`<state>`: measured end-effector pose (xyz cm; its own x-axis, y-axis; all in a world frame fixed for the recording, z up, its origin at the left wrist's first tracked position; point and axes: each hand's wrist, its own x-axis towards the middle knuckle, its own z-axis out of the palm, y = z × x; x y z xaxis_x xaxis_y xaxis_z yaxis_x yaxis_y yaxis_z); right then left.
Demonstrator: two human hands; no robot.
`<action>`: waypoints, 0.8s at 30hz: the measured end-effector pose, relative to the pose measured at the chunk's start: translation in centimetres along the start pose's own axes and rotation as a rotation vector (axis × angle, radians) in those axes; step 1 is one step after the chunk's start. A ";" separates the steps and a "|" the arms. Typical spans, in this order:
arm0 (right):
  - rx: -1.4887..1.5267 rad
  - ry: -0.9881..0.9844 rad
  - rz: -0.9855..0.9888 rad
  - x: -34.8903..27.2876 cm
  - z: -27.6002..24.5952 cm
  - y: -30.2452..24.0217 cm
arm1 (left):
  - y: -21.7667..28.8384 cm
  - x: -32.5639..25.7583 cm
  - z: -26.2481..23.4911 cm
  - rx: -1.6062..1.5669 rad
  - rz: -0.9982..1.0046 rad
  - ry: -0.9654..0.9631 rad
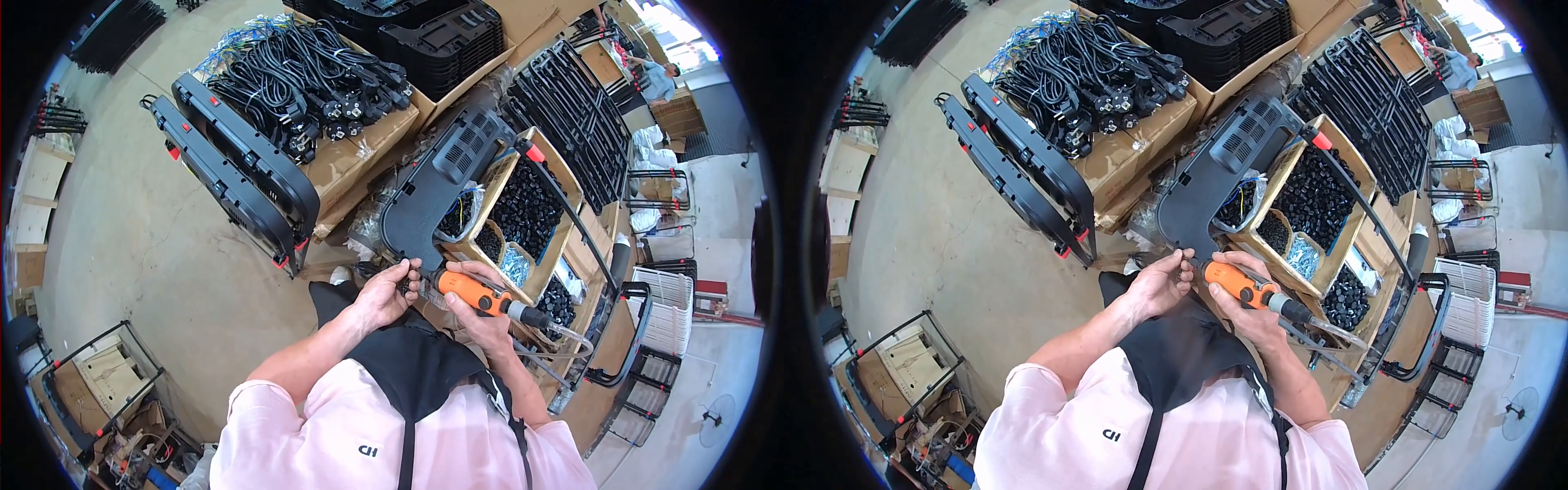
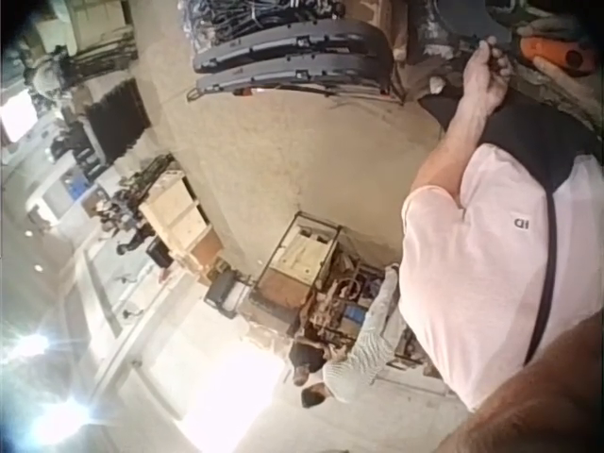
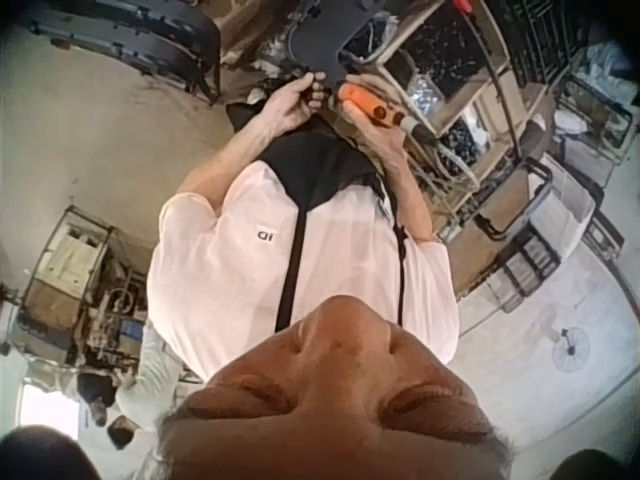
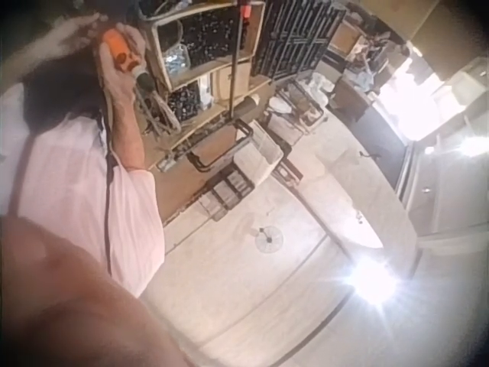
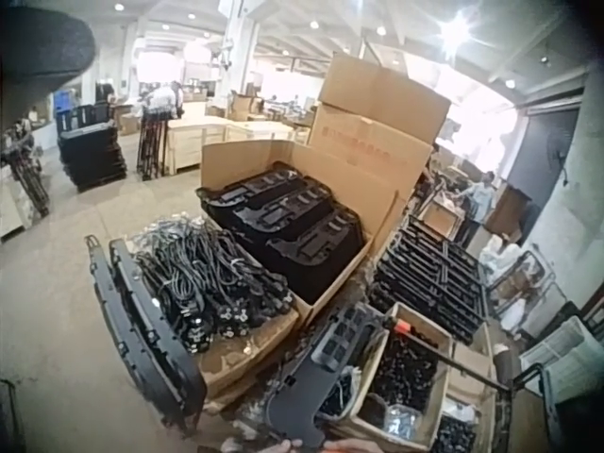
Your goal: Assembling plastic housings and wiring components for a piece of machinery using an air screwdriver.
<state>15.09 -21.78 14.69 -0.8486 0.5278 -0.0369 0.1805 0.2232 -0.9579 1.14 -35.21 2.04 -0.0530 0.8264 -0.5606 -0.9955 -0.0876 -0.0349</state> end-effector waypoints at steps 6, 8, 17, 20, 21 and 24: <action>0.042 0.050 0.002 0.5 0.5 -0.3 | 0.5 0.1 -0.2 0.004 -0.044 -0.012; -0.019 0.016 0.047 1.0 0.6 -0.6 | 0.6 0.3 -0.4 0.003 -0.052 -0.010; -0.148 0.028 -0.017 2.8 2.3 -0.9 | 1.1 0.9 -0.7 0.080 -0.009 0.066; -0.167 -0.002 0.032 3.6 3.0 -0.7 | 1.3 0.6 -1.1 0.155 -0.022 0.084; -0.168 -0.003 0.034 3.9 3.2 -1.0 | 1.3 0.6 -1.3 0.203 -0.031 0.080; -0.218 -0.037 0.053 4.3 3.6 -0.8 | 1.5 0.1 -1.1 0.281 -0.023 0.083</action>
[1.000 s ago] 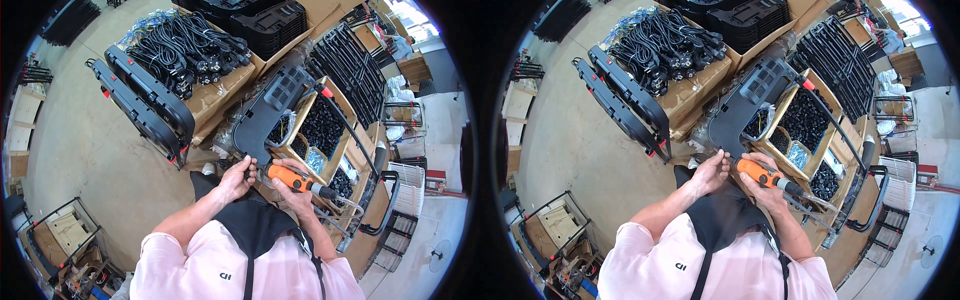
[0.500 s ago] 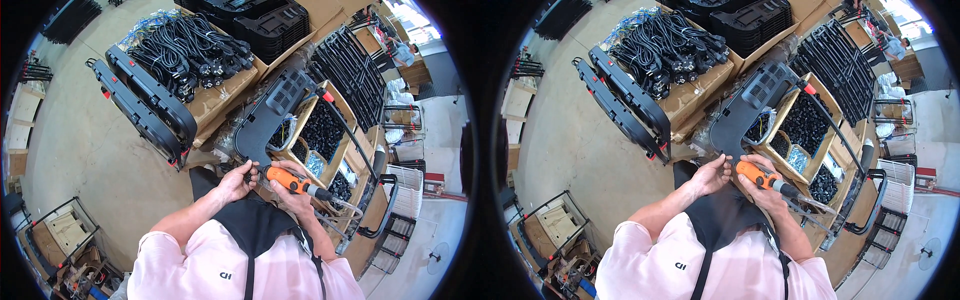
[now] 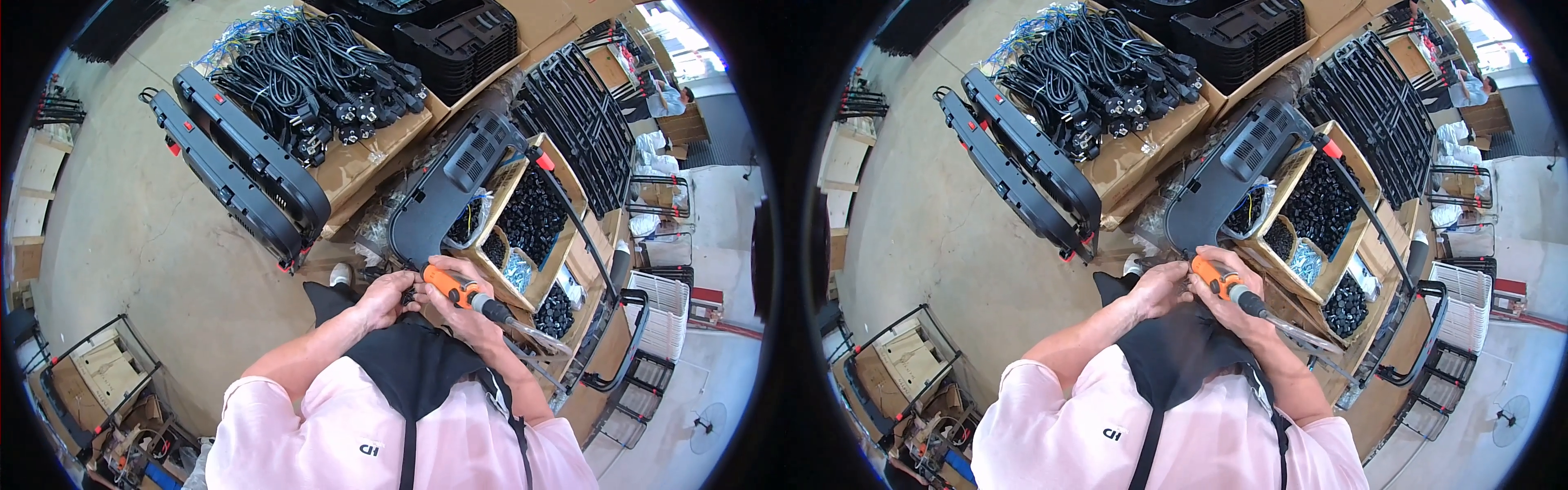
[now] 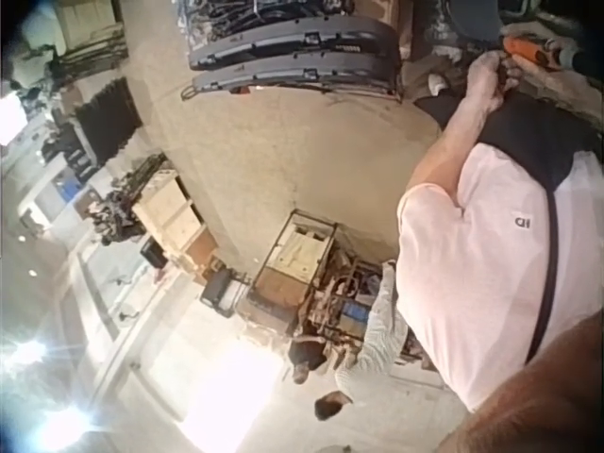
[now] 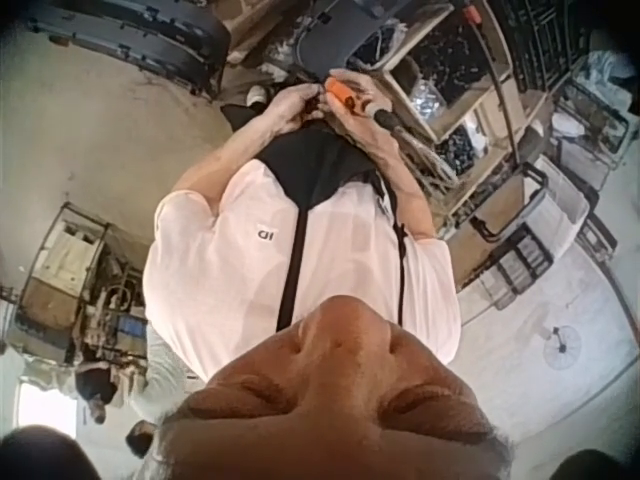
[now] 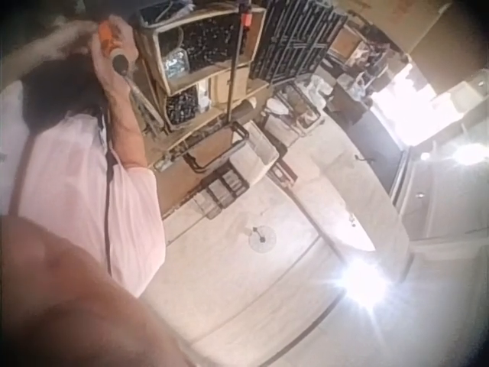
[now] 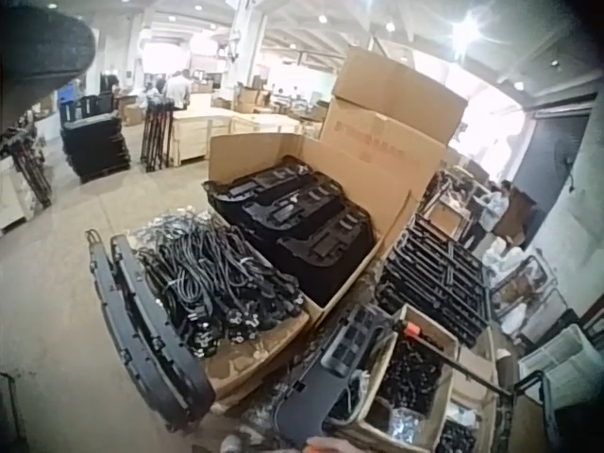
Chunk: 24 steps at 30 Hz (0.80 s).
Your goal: Assembling plastic housings and wiring components for a piece of machinery using an air screwdriver.
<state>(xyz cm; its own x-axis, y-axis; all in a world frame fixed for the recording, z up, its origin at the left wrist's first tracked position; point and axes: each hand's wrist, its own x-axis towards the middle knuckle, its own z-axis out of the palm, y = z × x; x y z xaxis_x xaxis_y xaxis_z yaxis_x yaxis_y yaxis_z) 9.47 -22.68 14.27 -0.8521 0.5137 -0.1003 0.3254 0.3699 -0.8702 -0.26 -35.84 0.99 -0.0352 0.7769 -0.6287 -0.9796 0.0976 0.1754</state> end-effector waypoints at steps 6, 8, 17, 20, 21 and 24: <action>-0.057 -0.034 -0.064 0.5 0.4 -0.7 | -0.2 0.3 -1.6 0.189 0.048 -0.118; -0.057 -0.024 -0.086 0.6 0.5 -0.4 | 0.2 -0.3 -1.3 0.231 0.064 -0.126; -0.061 -0.047 -0.061 1.0 0.3 -0.3 | 0.5 -0.9 -1.7 0.237 0.156 0.037; -0.002 -0.040 -0.018 1.0 0.1 0.0 | 0.8 -1.1 -1.2 0.110 0.156 0.070; -0.032 -0.042 -0.066 1.0 0.1 0.3 | 0.9 -1.3 -1.0 0.046 0.155 0.081; -0.064 -0.044 -0.076 1.0 0.2 0.0 | 0.7 -0.7 -1.7 0.035 0.148 0.072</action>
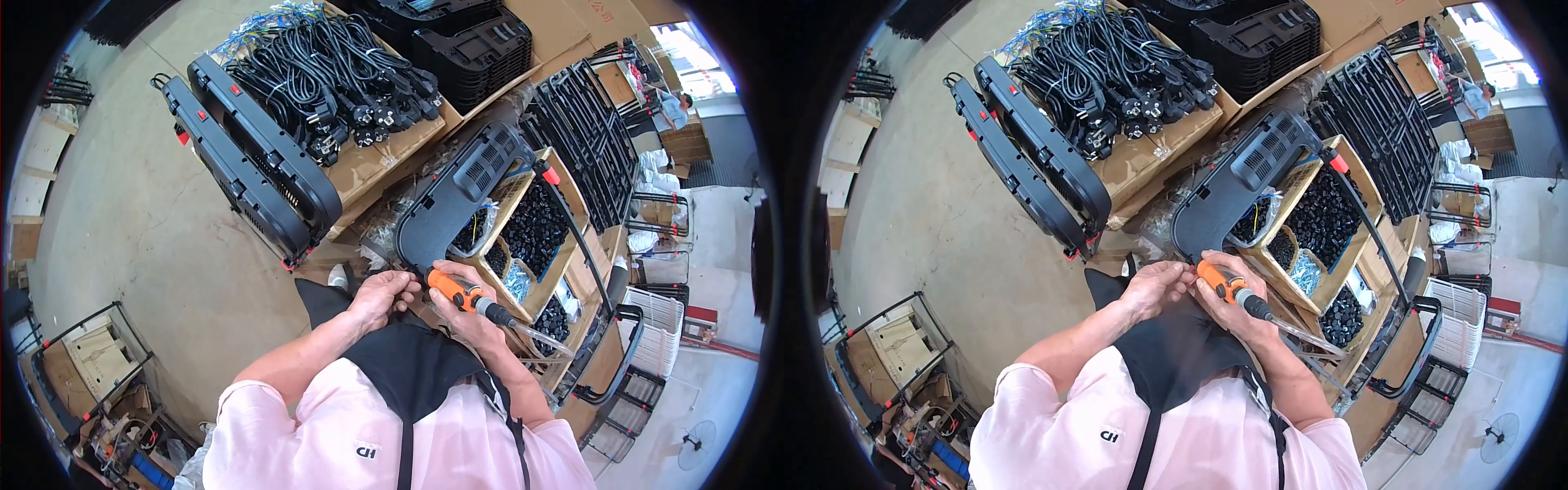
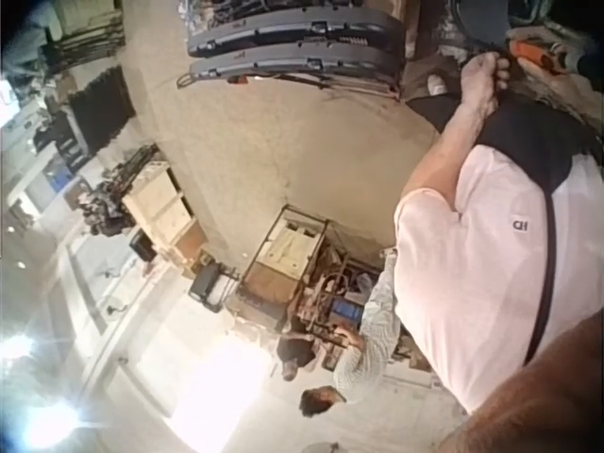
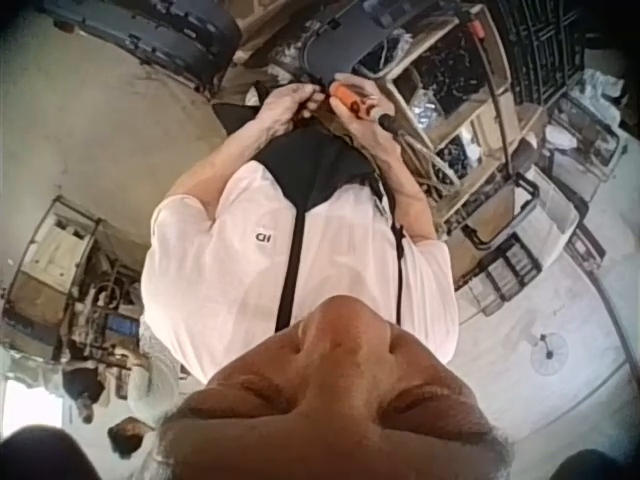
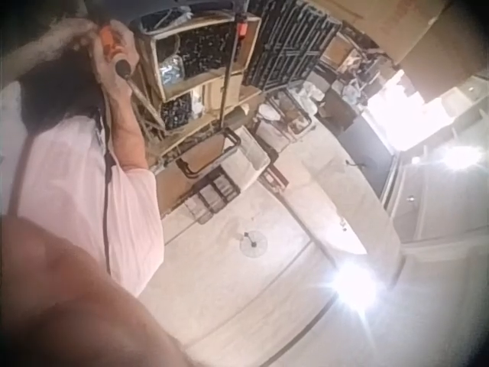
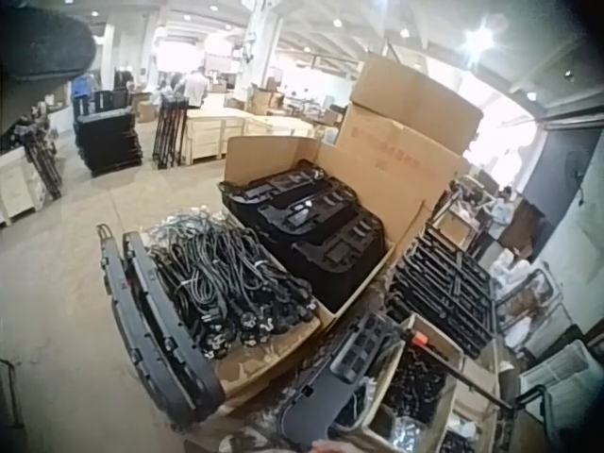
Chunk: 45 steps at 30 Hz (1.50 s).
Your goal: Assembling plastic housings and wiring components for a piece of machinery using an air screwdriver.
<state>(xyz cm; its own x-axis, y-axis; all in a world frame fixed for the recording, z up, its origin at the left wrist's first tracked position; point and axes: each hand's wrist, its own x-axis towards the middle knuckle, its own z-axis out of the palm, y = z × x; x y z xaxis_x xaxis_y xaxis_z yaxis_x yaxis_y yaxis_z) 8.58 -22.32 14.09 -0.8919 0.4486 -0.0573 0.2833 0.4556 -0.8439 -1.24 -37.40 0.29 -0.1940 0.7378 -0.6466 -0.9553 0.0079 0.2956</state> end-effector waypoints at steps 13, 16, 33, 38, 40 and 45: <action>0.205 0.080 -0.010 -0.2 -1.8 -1.7 | 2.0 0.3 2.0 -0.106 -0.086 0.075; 0.343 0.076 -0.001 0.1 -2.3 -1.2 | 2.8 1.1 2.8 -0.186 -0.042 0.029; 0.374 0.131 -0.016 2.3 -2.8 -1.6 | 5.1 2.5 5.0 -0.317 -0.031 -0.050; 0.389 0.181 0.028 3.4 -2.0 -1.5 | 5.5 3.0 5.1 -0.313 -0.044 -0.079; 0.392 0.190 0.028 4.1 -1.6 -1.3 | 5.4 3.1 5.2 -0.333 -0.032 -0.100; 0.430 0.246 0.132 6.2 -1.0 -1.7 | 4.9 2.6 5.2 -0.513 -0.188 -0.146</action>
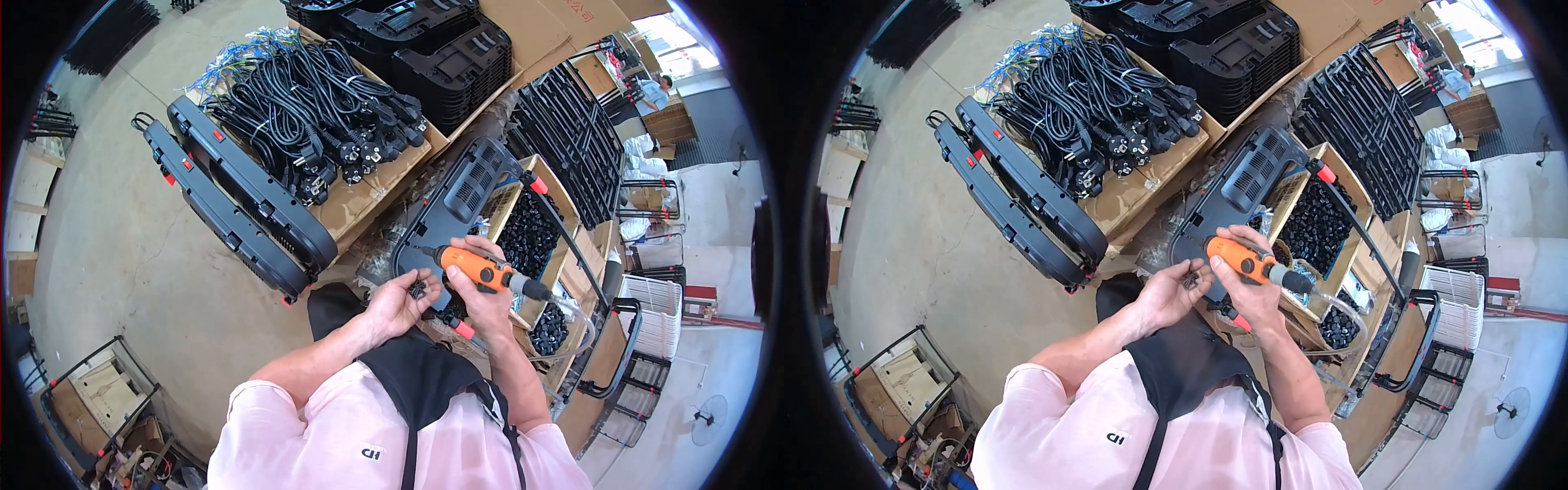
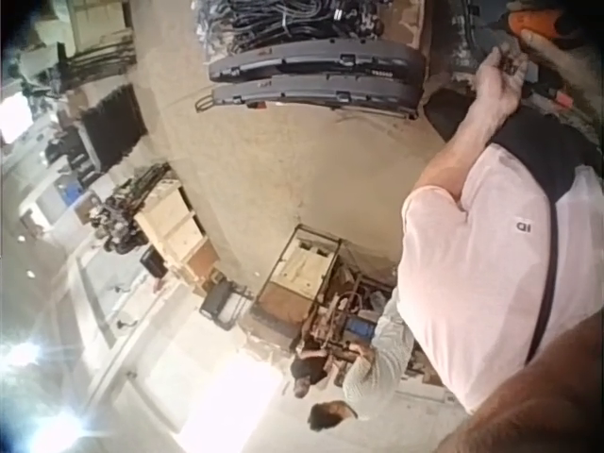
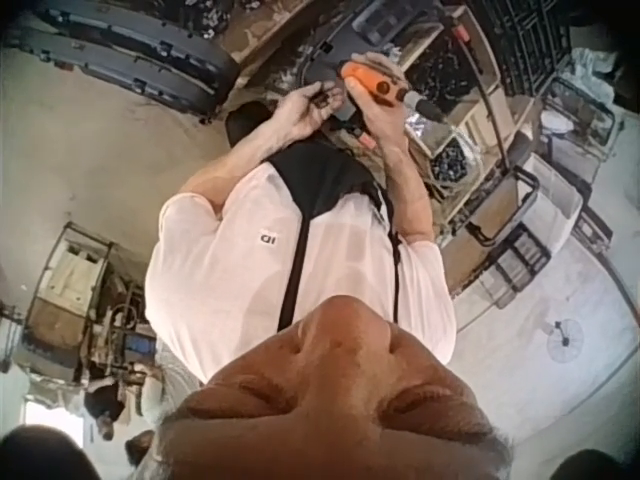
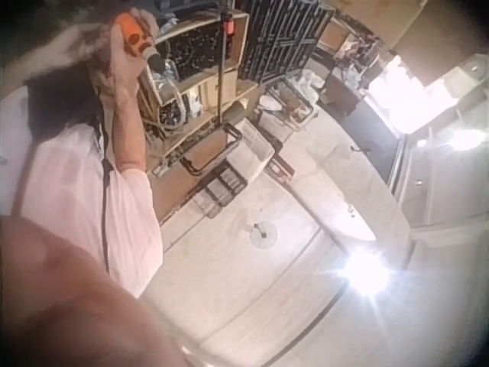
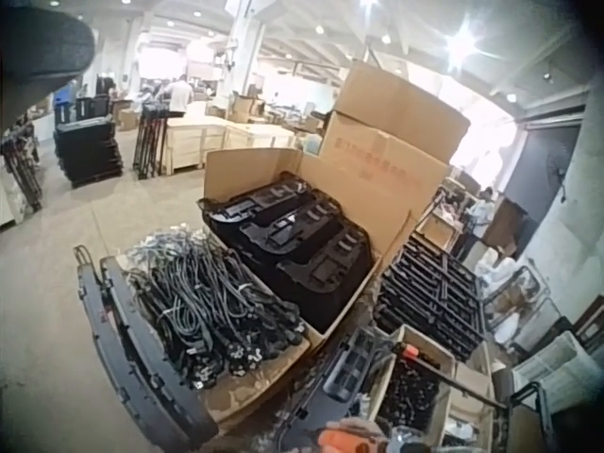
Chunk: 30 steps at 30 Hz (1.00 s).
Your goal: Assembling plastic housings and wiring components for a piece of machinery using an air screwdriver.
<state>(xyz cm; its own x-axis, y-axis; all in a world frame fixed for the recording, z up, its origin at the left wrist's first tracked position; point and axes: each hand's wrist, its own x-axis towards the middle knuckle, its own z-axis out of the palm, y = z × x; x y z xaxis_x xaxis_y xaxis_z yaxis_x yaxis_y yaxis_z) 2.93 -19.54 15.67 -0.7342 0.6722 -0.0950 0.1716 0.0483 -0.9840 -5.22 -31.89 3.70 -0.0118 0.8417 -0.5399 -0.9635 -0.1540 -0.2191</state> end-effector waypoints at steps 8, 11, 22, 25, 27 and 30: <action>-0.134 -0.065 -0.024 2.6 1.4 1.3 | 0.3 -0.8 -0.4 0.295 -0.076 0.034; -0.159 -0.085 -0.019 2.9 1.9 1.6 | 0.4 -1.1 -0.6 0.338 -0.043 0.004; -0.259 -0.184 -0.025 3.7 1.9 1.6 | 1.6 -1.5 -1.2 0.674 -0.002 -0.076; -0.274 -0.205 -0.052 3.7 1.7 2.2 | 1.9 -1.8 -1.1 0.701 0.003 -0.061; -0.271 -0.215 -0.057 3.7 1.8 2.5 | 2.3 -2.0 -1.3 0.705 0.001 -0.070; -0.263 -0.181 -0.036 3.9 2.2 1.8 | 2.8 -2.2 -1.4 0.719 0.014 -0.110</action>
<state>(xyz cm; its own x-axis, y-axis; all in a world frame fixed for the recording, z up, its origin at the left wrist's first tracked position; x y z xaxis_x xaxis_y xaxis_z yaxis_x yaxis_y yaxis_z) -1.06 -18.47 13.15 -0.8439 0.5253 -0.1091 0.2899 0.2753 -0.9166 -7.54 -34.90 3.16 -0.0159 0.8952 -0.4454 -0.9003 0.1809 0.3958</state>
